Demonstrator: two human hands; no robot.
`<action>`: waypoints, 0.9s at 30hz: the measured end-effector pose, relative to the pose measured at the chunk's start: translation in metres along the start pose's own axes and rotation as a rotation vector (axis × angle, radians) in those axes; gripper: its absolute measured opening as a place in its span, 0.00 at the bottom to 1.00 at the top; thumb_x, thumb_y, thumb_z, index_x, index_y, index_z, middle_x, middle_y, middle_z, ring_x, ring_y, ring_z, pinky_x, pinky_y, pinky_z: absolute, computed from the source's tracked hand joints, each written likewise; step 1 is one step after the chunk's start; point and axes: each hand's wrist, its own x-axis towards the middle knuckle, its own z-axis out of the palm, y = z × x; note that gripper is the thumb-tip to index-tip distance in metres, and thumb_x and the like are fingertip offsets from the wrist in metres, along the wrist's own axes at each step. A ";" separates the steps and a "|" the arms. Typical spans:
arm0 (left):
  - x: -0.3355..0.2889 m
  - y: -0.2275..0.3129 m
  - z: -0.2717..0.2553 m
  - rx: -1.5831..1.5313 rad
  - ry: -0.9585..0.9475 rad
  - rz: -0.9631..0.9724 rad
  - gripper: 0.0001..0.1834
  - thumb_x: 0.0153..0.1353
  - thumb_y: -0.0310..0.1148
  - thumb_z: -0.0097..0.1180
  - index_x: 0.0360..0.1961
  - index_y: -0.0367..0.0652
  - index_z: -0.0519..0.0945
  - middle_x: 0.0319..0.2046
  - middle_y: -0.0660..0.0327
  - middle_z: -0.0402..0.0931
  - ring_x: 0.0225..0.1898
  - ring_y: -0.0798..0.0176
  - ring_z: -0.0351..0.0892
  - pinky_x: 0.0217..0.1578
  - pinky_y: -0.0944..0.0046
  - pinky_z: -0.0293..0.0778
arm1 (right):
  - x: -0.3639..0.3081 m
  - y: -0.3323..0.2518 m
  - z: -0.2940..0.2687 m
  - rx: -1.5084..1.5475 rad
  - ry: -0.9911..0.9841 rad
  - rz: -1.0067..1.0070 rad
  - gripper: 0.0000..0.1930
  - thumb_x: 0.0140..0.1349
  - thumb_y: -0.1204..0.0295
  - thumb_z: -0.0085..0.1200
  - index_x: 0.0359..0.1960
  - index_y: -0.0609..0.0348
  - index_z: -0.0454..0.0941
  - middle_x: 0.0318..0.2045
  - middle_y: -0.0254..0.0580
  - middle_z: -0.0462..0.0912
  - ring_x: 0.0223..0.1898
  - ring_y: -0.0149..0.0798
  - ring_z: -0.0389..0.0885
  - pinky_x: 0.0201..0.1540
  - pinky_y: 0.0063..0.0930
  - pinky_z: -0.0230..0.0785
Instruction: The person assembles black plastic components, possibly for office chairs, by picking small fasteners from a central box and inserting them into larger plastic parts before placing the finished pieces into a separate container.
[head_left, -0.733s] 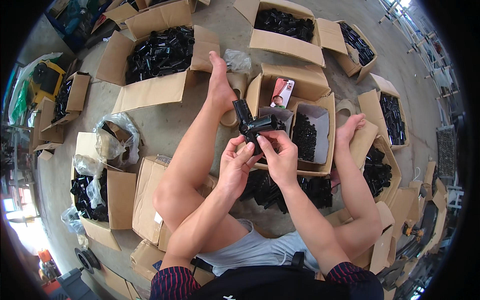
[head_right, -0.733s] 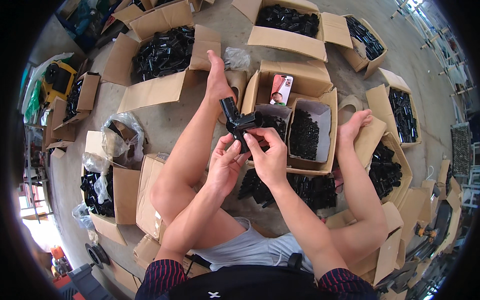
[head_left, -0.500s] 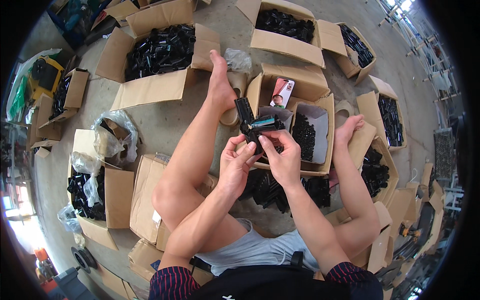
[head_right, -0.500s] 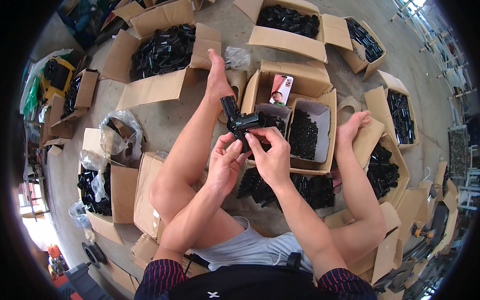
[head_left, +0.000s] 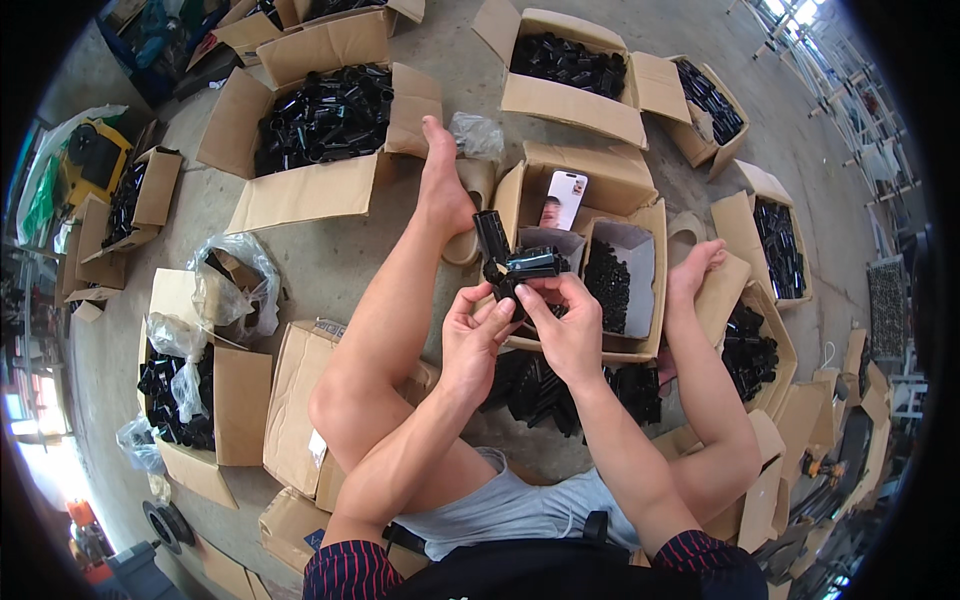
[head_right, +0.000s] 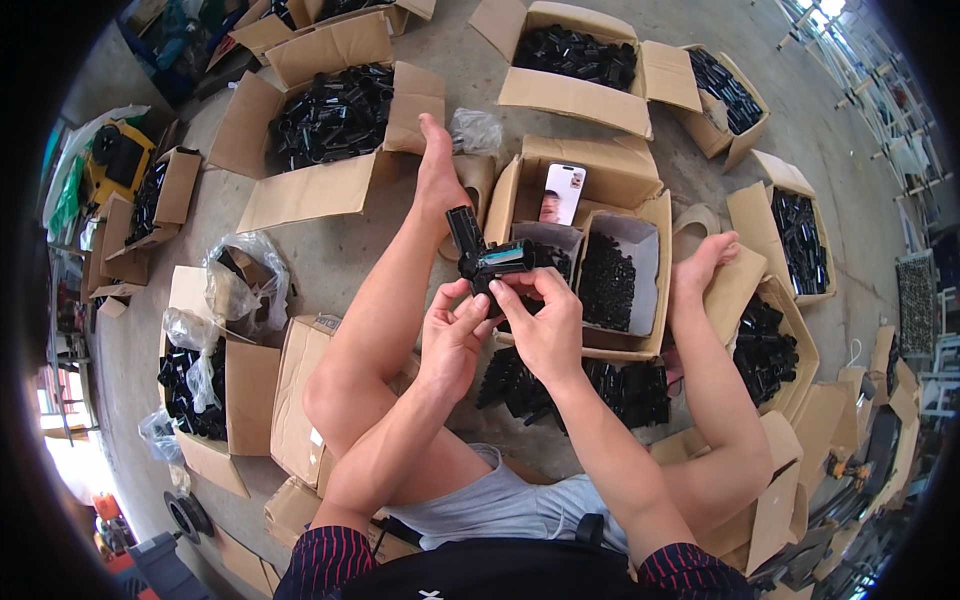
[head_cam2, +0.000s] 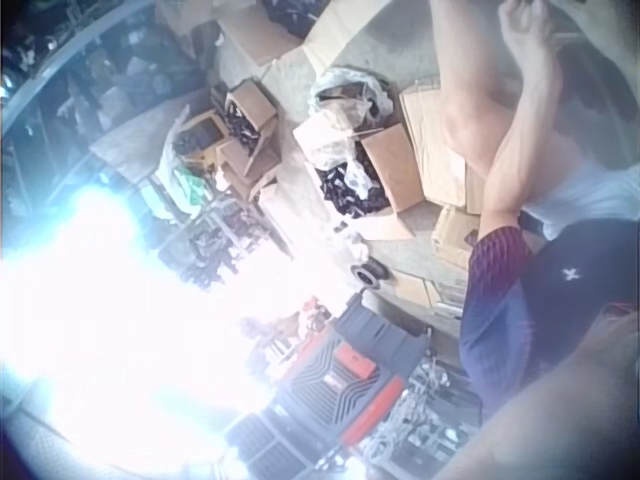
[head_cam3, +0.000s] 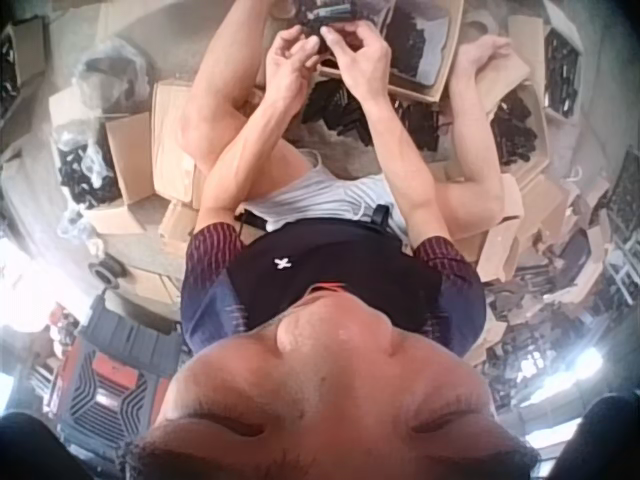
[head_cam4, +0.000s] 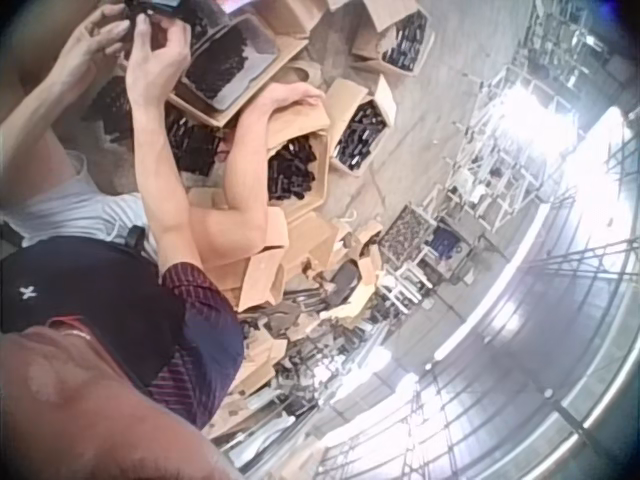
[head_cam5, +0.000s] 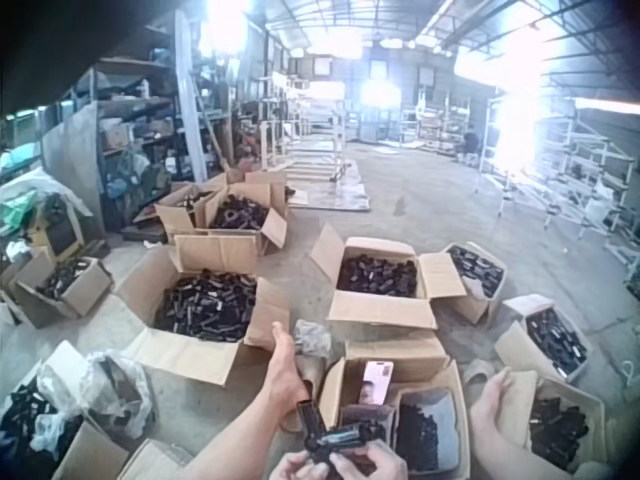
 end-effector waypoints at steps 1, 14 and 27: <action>0.000 -0.001 0.000 -0.001 0.001 0.002 0.14 0.70 0.23 0.59 0.53 0.49 0.71 0.49 0.55 0.84 0.52 0.63 0.84 0.55 0.54 0.81 | 0.000 -0.001 0.000 0.014 0.006 0.013 0.08 0.63 0.73 0.67 0.37 0.67 0.84 0.35 0.41 0.84 0.38 0.33 0.86 0.43 0.28 0.77; -0.001 -0.004 -0.001 -0.022 -0.006 0.046 0.16 0.68 0.21 0.60 0.52 0.45 0.70 0.50 0.54 0.84 0.50 0.66 0.84 0.51 0.62 0.81 | -0.010 0.004 0.018 -0.008 0.208 -0.038 0.07 0.59 0.74 0.70 0.34 0.64 0.86 0.33 0.41 0.85 0.35 0.33 0.84 0.40 0.27 0.75; -0.004 -0.019 -0.009 0.143 -0.015 0.032 0.20 0.67 0.26 0.64 0.57 0.46 0.71 0.47 0.58 0.82 0.44 0.69 0.82 0.41 0.70 0.77 | -0.018 0.015 0.017 0.031 0.339 -0.029 0.09 0.55 0.73 0.73 0.29 0.62 0.83 0.28 0.40 0.80 0.32 0.33 0.81 0.36 0.28 0.72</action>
